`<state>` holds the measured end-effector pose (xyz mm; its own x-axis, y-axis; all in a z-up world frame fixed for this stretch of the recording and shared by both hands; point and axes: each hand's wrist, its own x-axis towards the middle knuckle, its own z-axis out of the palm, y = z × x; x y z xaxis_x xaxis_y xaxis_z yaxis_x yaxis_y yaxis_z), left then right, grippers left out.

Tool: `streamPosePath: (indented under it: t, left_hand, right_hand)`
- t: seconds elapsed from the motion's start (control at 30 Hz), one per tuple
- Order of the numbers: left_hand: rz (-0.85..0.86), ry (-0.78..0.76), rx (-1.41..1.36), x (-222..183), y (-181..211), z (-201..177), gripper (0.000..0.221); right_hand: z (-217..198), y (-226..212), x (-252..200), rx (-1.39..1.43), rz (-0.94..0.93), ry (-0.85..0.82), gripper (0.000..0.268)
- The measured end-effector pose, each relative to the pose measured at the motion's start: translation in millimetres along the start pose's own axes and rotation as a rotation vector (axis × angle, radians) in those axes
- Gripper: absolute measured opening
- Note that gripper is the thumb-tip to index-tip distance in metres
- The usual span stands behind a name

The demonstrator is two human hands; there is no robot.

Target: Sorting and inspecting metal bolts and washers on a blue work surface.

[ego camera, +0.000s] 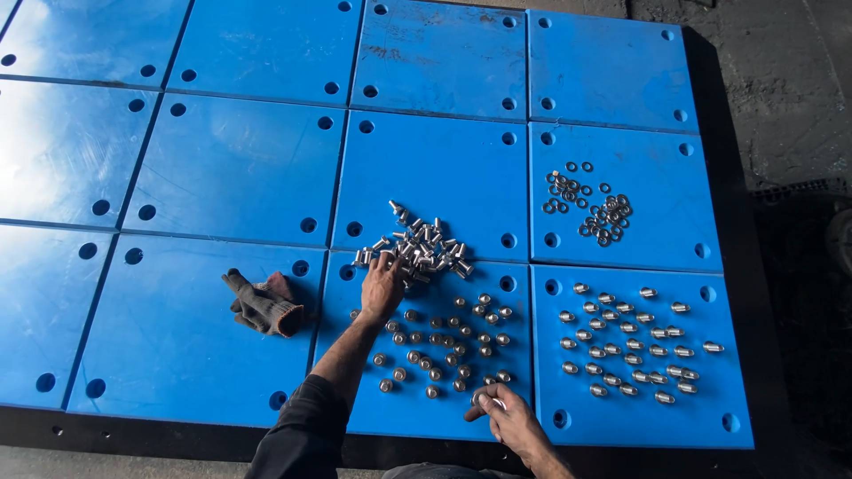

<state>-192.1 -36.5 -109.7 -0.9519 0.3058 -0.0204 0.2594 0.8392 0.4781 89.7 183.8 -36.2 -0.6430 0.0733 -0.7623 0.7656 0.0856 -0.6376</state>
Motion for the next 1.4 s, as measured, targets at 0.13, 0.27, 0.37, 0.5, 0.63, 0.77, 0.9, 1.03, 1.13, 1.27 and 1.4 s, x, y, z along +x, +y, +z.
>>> streamPosePath:
  t: [0.13, 0.27, 0.37, 0.5, 0.63, 0.77, 0.9, 1.03, 1.13, 1.27, 1.4]
  left_hand:
    - [0.105, 0.019, -0.051, -5, 5, -10, 0.039]
    - [0.103, 0.048, -0.064, 14, -5, 4, 0.035]
    - [0.001, -0.058, -0.028, 33, -10, 18, 0.030]
    - [0.162, -0.042, 0.103, 47, -12, 24, 0.040]
    - [0.150, -0.129, 0.115, 37, -12, 9, 0.034]
    - [0.098, 0.092, -0.101, -1, 10, -22, 0.030]
    - [-0.270, -0.161, -1.129, -68, 39, -52, 0.026]
    - [-0.283, -0.382, -1.378, -154, 76, -40, 0.031]
    - [-0.323, -0.535, -1.484, -193, 93, -26, 0.035]
    - [-0.255, -0.594, -1.481, -207, 97, -17, 0.031]
    - [-0.296, -0.598, -1.504, -200, 99, -33, 0.032]
  right_hand:
    - [6, -17, -9, 0.015, 0.040, 0.014, 0.028]
    - [12, -23, -4, -0.011, 0.078, 0.030, 0.029]
    - [12, -15, -2, -0.069, 0.044, 0.035, 0.033]
    - [14, -17, -4, -0.128, 0.006, 0.053, 0.036]
    - [15, -8, -2, -0.129, 0.044, 0.063, 0.033]
    - [12, -2, -8, -0.142, 0.043, 0.068, 0.033]
    - [6, 8, -8, -0.135, -0.028, 0.141, 0.034]
    - [7, 2, -1, -0.059, -0.075, 0.167, 0.035]
    - [9, -5, 0, -0.073, -0.066, 0.258, 0.036]
    - [10, -11, -2, -0.124, -0.027, 0.305, 0.042]
    - [8, -1, -3, -0.197, -0.123, 0.331, 0.045]
